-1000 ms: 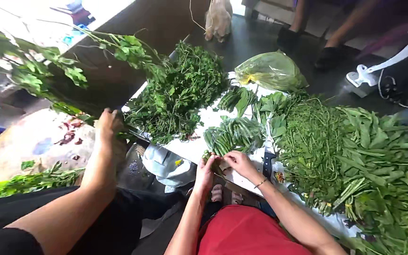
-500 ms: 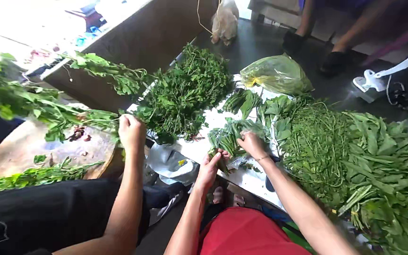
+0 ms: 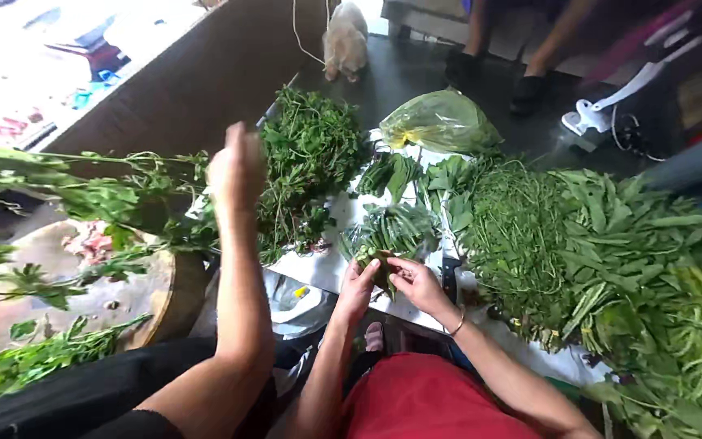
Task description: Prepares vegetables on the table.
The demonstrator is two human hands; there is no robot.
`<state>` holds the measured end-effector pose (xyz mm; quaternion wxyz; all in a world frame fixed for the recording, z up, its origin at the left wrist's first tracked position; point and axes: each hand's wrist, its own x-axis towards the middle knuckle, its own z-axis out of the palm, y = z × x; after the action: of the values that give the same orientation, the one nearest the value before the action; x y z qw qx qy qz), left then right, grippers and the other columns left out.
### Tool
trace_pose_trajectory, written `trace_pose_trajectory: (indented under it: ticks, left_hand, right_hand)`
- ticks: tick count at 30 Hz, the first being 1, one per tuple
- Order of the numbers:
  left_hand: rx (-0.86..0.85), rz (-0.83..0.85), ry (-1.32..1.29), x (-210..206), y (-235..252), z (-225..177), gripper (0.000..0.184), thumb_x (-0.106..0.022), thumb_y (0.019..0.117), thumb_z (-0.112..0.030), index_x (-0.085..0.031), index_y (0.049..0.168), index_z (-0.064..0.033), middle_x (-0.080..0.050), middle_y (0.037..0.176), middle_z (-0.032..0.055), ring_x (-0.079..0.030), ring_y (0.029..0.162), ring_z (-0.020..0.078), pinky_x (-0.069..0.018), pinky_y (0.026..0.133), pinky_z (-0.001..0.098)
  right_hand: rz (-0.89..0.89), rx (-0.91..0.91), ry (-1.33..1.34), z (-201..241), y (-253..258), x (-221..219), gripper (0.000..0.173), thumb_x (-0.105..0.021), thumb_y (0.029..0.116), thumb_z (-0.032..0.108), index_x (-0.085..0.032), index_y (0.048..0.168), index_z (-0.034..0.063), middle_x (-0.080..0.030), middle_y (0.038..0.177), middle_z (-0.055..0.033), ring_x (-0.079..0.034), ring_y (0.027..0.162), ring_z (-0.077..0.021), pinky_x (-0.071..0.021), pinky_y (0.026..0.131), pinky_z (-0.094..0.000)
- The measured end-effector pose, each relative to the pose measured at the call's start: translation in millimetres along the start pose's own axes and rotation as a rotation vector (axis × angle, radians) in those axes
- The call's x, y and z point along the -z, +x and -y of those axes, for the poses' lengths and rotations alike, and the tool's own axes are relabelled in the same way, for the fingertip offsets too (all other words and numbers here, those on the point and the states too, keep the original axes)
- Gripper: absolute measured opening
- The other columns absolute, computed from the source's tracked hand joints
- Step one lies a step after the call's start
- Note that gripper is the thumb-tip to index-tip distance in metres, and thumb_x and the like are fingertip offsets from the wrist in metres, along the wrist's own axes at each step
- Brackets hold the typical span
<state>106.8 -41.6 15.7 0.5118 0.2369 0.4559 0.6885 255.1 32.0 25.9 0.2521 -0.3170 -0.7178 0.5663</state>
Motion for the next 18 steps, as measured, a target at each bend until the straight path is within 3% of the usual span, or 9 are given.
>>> trace_pose_trajectory:
  ticks: [5, 10, 14, 18]
  left_hand:
    - [-0.004, -0.013, 0.033, -0.7, 0.5, 3.6, 0.034, -0.047, 0.1031, -0.006, -0.046, 0.134, 0.0077, -0.068, 0.118, 0.0169, -0.068, 0.107, 0.0225, -0.0561, 0.097, 0.0406]
    - [-0.037, -0.048, 0.092, 2.6, -2.0, 9.2, 0.036, -0.051, 0.1020, -0.006, -0.046, 0.135, 0.0088, -0.068, 0.120, 0.0177, -0.067, 0.109, 0.0225, -0.0550, 0.098, 0.0398]
    - [-0.106, -0.065, 0.204, -1.3, -8.5, 9.7, 0.039, -0.055, 0.0993, -0.005, -0.046, 0.134, 0.0095, -0.068, 0.120, 0.0162, -0.067, 0.110, 0.0202, -0.0550, 0.099, 0.0377]
    - [-0.168, -0.065, 0.310, -5.2, -16.4, 9.6, 0.037, -0.059, 0.0963, -0.004, -0.049, 0.130, 0.0087, -0.069, 0.115, 0.0149, -0.069, 0.104, 0.0192, -0.0576, 0.093, 0.0365]
  right_hand:
    - [-0.026, 0.103, -0.207, -9.1, 0.1, -6.5, 0.038, -0.056, 0.0966, 0.008, -0.066, 0.131, -0.0051, -0.069, 0.124, -0.0219, -0.070, 0.109, -0.0246, -0.0555, 0.096, -0.0343]
    - [-0.011, 0.159, -0.300, -14.5, -0.6, -15.0, 0.038, -0.056, 0.0977, 0.010, -0.065, 0.131, -0.0070, -0.068, 0.127, -0.0226, -0.070, 0.111, -0.0272, -0.0569, 0.097, -0.0367]
    - [-0.053, 0.249, -0.365, -14.8, -2.2, -20.9, 0.035, -0.059, 0.0924, 0.002, -0.067, 0.125, -0.0095, -0.071, 0.121, -0.0231, -0.072, 0.108, -0.0293, -0.0578, 0.096, -0.0390]
    - [-0.077, 0.304, -0.391, -16.0, -7.0, -25.9, 0.029, -0.060, 0.0891, -0.001, -0.070, 0.115, -0.0097, -0.072, 0.113, -0.0223, -0.073, 0.102, -0.0294, -0.0590, 0.092, -0.0392]
